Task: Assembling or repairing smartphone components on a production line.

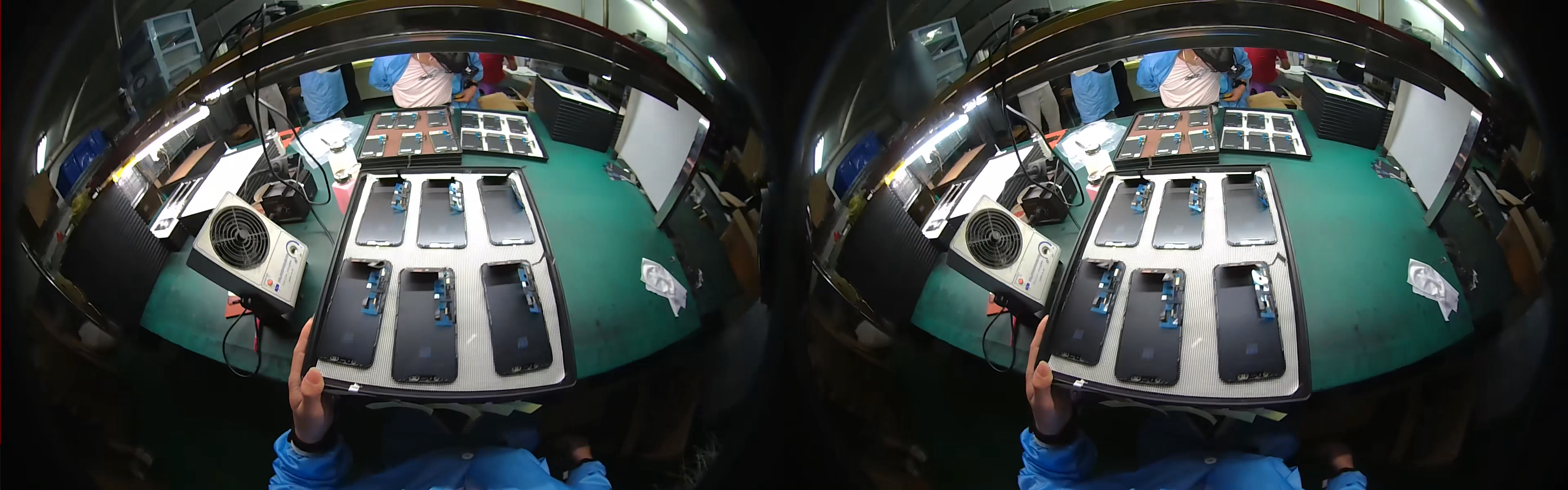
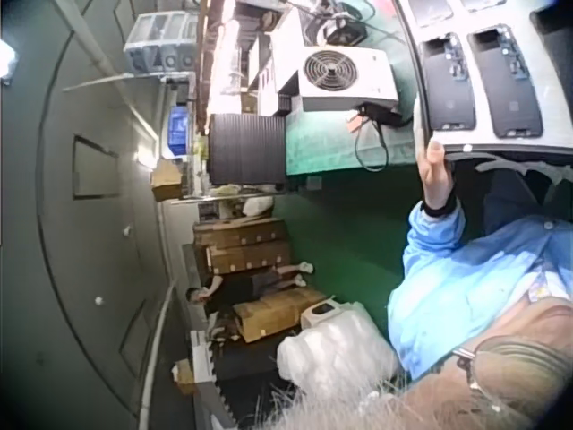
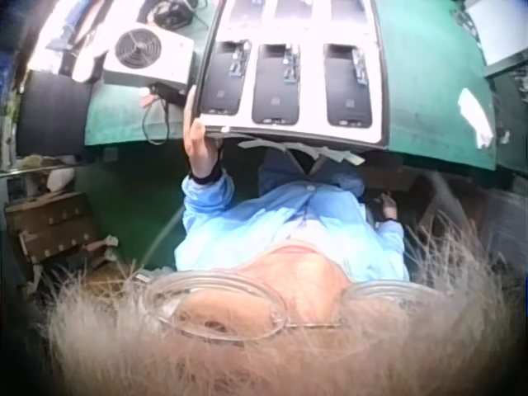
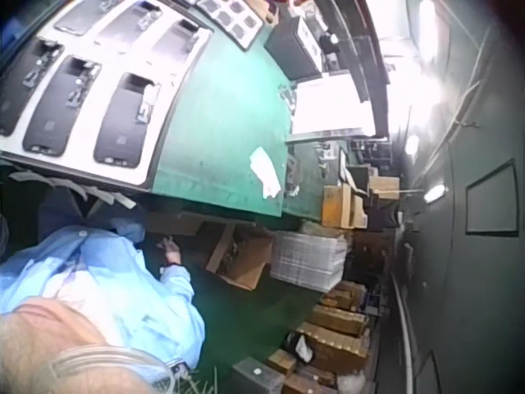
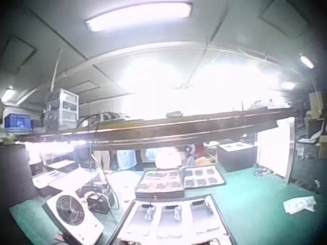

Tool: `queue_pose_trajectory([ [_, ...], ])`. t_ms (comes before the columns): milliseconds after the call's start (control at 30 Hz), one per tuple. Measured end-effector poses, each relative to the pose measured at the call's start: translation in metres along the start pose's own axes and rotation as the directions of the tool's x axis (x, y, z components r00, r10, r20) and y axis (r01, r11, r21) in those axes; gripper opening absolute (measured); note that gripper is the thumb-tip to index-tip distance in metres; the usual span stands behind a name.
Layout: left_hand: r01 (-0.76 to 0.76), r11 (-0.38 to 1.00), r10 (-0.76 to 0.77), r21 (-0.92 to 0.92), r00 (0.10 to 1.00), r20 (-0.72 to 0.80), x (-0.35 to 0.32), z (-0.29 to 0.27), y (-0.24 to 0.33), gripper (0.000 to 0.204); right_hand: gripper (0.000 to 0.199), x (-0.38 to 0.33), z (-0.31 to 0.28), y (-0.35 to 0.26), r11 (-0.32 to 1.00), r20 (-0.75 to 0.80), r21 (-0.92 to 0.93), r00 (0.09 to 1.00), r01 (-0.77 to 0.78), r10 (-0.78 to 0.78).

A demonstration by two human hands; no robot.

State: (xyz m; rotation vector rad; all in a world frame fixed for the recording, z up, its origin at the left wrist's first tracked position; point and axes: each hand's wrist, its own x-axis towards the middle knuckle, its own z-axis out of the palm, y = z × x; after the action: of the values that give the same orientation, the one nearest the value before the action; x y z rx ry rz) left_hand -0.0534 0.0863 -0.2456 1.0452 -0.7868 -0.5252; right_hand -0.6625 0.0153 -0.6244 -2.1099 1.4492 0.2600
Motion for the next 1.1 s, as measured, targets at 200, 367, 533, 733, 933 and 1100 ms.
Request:
queue_pose_trajectory([
  [200,-0.032,0.998,0.017,0.055,0.967,0.253,0.006,-0.042,-0.002,0.086,0.023,-0.125,-0.131,-0.005,0.602,-0.450,0.799,0.645,-0.017,0.617],
  [367,-0.035,0.994,0.008,0.100,0.966,0.257,-0.004,-0.086,-0.003,0.090,0.018,-0.167,-0.314,-0.123,0.862,-0.743,0.502,0.544,0.070,0.389],
  [533,0.035,0.978,-0.059,0.206,0.992,0.112,-0.017,-0.114,-0.011,0.085,0.022,-0.125,-0.390,-0.266,0.722,-0.738,0.557,0.643,0.410,0.204],
  [733,0.029,0.939,-0.093,0.343,0.981,0.172,0.015,-0.105,-0.005,0.085,0.027,-0.003,-0.392,-0.356,0.484,-0.630,0.585,0.740,0.651,-0.235],
  [933,0.073,0.922,-0.200,0.381,0.931,0.306,0.068,-0.085,-0.012,0.073,0.022,0.127,-0.376,-0.328,-0.019,-0.353,0.935,0.935,0.354,0.026],
  [1100,0.158,0.857,-0.326,0.490,0.904,0.278,0.110,-0.072,-0.018,0.059,0.026,0.166,-0.364,-0.307,-0.149,-0.223,0.963,0.975,0.222,0.014],
])
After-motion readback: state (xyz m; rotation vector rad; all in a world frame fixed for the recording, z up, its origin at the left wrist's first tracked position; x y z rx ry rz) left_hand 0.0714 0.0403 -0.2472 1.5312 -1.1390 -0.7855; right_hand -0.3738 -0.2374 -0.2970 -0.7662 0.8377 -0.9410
